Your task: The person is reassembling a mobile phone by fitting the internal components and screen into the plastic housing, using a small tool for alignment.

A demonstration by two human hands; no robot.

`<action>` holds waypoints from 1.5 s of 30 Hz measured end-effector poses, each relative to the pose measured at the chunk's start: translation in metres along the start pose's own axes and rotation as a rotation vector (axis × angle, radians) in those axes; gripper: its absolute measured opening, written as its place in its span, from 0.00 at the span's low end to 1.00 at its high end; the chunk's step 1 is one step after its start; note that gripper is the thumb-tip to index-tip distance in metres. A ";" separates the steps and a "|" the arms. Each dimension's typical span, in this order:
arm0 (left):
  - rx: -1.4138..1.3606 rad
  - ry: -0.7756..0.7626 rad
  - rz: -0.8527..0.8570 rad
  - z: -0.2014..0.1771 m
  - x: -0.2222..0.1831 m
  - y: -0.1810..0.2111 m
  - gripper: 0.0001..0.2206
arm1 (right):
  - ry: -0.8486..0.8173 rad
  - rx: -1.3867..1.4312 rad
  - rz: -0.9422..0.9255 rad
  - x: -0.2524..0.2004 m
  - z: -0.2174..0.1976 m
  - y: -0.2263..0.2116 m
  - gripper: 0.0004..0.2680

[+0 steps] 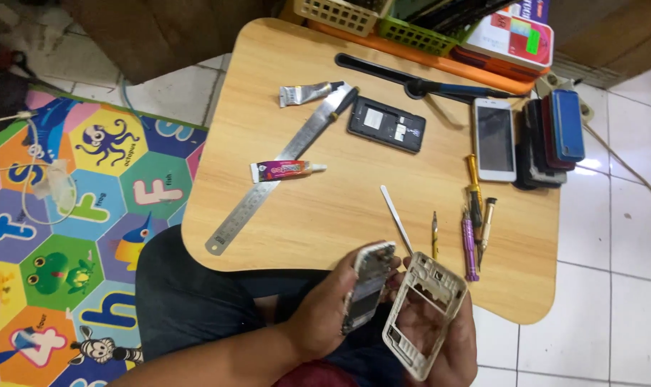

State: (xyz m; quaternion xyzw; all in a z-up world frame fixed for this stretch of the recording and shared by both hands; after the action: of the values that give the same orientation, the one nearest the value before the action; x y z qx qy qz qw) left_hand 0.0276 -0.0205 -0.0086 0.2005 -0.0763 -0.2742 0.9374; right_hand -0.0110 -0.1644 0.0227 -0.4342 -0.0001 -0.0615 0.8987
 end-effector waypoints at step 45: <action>0.503 -0.130 0.015 0.020 -0.005 0.010 0.34 | 0.084 -1.108 -0.257 -0.015 0.017 0.011 0.22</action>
State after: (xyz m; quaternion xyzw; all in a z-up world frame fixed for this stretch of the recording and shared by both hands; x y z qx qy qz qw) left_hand 0.0225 -0.0169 0.0138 0.4087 -0.2037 -0.2521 0.8532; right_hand -0.0241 -0.1422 0.0236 -0.8344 0.0151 -0.1782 0.5214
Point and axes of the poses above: each hand's wrist, its own x-axis towards the middle knuckle, its own z-axis out of the palm, y = z × x, the point moved 3 cm from there along x, towards the middle knuckle, and after that the axes turned 2 degrees about -y, right-handed, at the moved point
